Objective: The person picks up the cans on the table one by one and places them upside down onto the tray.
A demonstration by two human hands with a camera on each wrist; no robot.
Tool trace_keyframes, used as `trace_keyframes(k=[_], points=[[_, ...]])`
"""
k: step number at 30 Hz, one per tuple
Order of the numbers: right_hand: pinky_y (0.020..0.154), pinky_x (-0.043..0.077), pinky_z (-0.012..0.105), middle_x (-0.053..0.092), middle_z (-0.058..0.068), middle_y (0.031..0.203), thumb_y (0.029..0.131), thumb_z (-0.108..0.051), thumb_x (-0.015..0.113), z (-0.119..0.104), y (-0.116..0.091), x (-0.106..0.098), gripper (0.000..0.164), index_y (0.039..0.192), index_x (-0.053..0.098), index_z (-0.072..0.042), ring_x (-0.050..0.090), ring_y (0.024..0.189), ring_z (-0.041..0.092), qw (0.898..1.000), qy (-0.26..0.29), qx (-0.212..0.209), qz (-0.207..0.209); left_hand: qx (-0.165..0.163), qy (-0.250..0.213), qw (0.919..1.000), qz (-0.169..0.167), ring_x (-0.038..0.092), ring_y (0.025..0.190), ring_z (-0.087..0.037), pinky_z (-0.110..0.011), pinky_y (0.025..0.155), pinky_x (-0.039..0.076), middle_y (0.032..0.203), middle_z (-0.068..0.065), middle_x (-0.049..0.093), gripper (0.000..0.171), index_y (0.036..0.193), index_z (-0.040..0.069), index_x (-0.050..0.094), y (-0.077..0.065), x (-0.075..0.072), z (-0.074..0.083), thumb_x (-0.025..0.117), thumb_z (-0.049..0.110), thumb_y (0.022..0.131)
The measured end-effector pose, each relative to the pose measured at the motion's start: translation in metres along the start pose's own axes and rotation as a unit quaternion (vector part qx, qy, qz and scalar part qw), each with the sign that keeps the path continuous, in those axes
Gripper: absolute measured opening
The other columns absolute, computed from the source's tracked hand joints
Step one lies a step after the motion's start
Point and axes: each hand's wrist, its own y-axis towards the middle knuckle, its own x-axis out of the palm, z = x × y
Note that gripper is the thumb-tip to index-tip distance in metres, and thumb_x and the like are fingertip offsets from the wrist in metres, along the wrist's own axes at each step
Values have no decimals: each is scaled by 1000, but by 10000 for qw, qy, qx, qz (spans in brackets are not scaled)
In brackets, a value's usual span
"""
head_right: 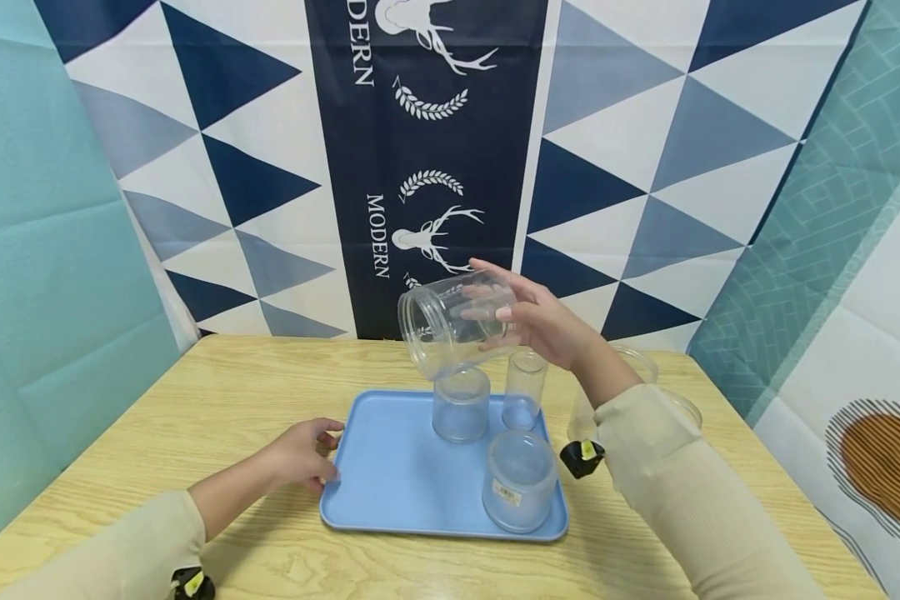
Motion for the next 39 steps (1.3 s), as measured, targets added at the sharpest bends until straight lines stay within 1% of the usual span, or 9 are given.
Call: trace_keyframes(k=[7,11,15,21,26,30,34,38,39], points=[[88,51,57,30,20,152,86,-3,45,-2,16,-2,74,156,24,-17,46,129,37,9967,-747,140,-293,62,152,9999,1,62,63,-25,-36,53,58,99,-15,47,80,141,-10,39,0,3,-1,64,-22,65],[89,52,54,30,18,153,85,-6,50,-4,23,-1,75,155,27,-19,46,129,34,9938,-1008,249,-399,78,134,9999,4,61,63,-26,-36,52,58,100,-15,47,81,141,-10,39,0,3,-1,63,-23,65],[92,49,57,27,16,155,84,-8,53,-7,30,2,76,155,29,-20,41,132,36,9898,-1268,463,-453,97,126,9999,24,59,62,-25,-36,51,58,99,-15,47,81,141,-10,39,0,4,0,62,-23,64],[103,39,57,18,-2,161,85,-14,59,-9,42,10,75,154,32,-23,20,145,28,9683,-2343,731,-455,122,154,9998,26,60,64,-26,-36,51,58,101,-15,48,81,141,-10,39,-1,4,-1,62,-23,65],[104,36,60,23,-3,159,85,-20,65,-11,52,18,74,153,35,-23,28,142,30,9558,-2791,761,-517,145,192,9997,36,60,67,-26,-36,51,58,100,-15,48,81,141,-10,39,-1,3,-1,63,-22,65],[106,30,65,28,-3,158,84,-25,68,-12,59,24,76,152,35,-27,35,139,33,9404,-3250,817,-573,130,237,9996,29,61,69,-26,-36,51,58,100,-15,48,81,142,-10,39,0,3,-2,63,-22,66],[104,31,66,35,-2,154,82,-22,70,-12,64,30,77,152,36,-28,40,136,32,9336,-3428,834,-627,114,257,9996,9,62,69,-26,-36,51,58,101,-15,49,82,142,-10,38,1,2,-1,64,-22,66],[102,36,63,36,-3,153,80,-19,73,-9,70,36,78,150,39,-29,43,133,28,9265,-3600,866,-664,119,259,9996,10,63,67,-26,-36,51,58,101,-15,49,82,142,-10,38,1,2,-1,64,-22,66],[102,37,62,36,-4,153,80,-19,73,-8,71,37,79,150,40,-29,43,133,28,9225,-3698,867,-681,118,257,9996,15,63,66,-26,-36,51,58,101,-15,49,82,142,-10,38,1,2,0,64,-22,66]])
